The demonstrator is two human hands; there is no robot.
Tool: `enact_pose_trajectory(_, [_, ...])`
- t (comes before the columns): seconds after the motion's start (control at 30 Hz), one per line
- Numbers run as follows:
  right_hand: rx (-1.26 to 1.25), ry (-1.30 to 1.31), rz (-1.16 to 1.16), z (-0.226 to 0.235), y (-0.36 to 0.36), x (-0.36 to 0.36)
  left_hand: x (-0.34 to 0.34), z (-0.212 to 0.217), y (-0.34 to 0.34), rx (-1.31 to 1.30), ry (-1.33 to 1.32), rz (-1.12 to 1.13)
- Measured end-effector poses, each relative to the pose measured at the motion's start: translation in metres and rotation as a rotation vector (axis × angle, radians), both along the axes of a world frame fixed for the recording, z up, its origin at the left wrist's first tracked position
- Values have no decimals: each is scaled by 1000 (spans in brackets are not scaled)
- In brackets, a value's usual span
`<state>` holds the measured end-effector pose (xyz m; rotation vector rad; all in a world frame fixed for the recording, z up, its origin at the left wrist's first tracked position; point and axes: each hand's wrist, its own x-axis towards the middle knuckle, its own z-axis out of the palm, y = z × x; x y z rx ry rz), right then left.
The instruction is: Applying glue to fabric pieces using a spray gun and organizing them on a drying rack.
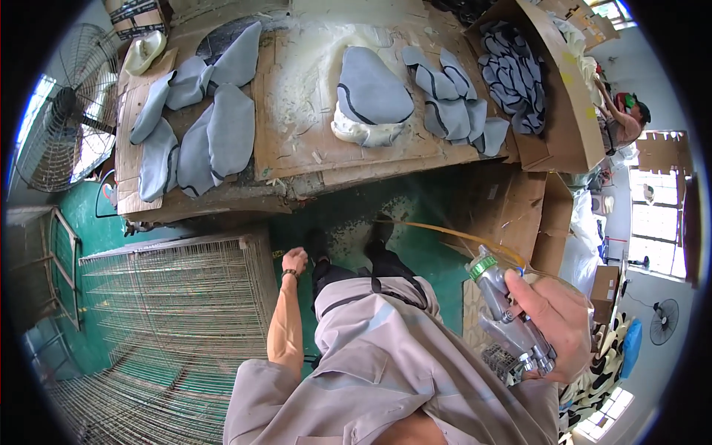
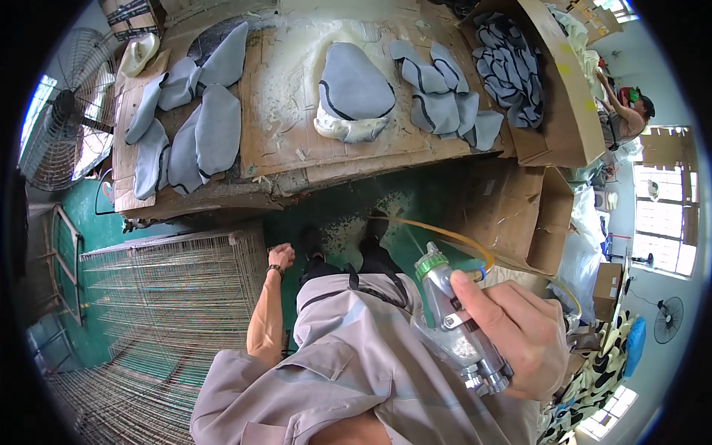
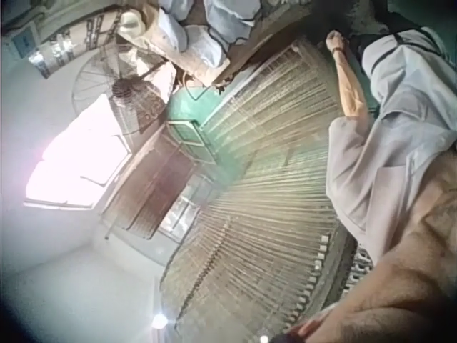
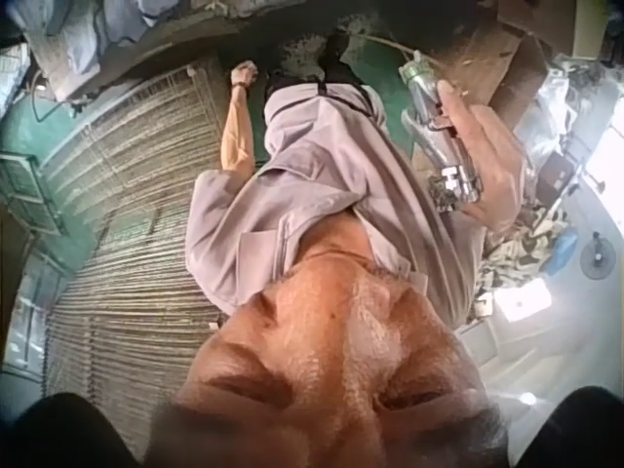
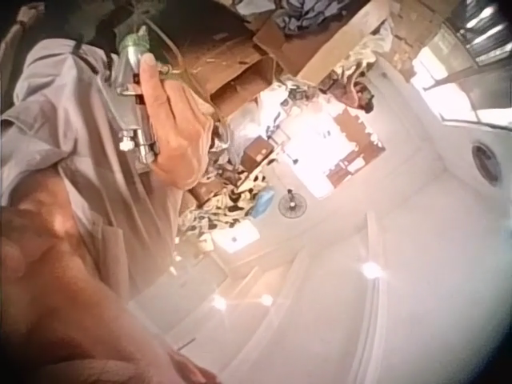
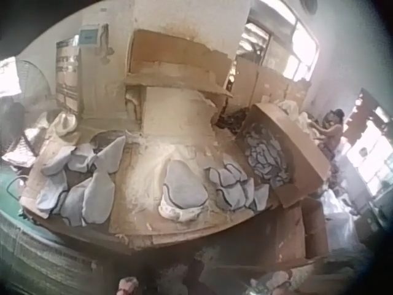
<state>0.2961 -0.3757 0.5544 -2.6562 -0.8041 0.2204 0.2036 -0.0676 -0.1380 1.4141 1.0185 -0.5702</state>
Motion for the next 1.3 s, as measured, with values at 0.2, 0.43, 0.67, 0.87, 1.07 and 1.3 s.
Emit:
enact_pose_trajectory(0.2, [77,52,-27,-17,-88,10,134,90,-33,50,-521,111])
enact_pose_trajectory(0.43, [277,29,-327,-44,-175,31,336,249,-113,876,-1150,-301])
enact_pose_trajectory(0.67, [416,173,-121,-62,-283,66,412,274,-142,1205,-635,-679])
enact_pose_trajectory(0.87, [453,243,-186,-77,-341,85,416,266,-142,1140,-548,-680])
enact_pose_trajectory(1.07, [457,205,-168,-84,-368,105,414,269,-149,1106,-503,-649])
enact_pose_trajectory(1.3, [515,-35,-277,-95,-359,129,412,264,-153,1108,-499,-616])
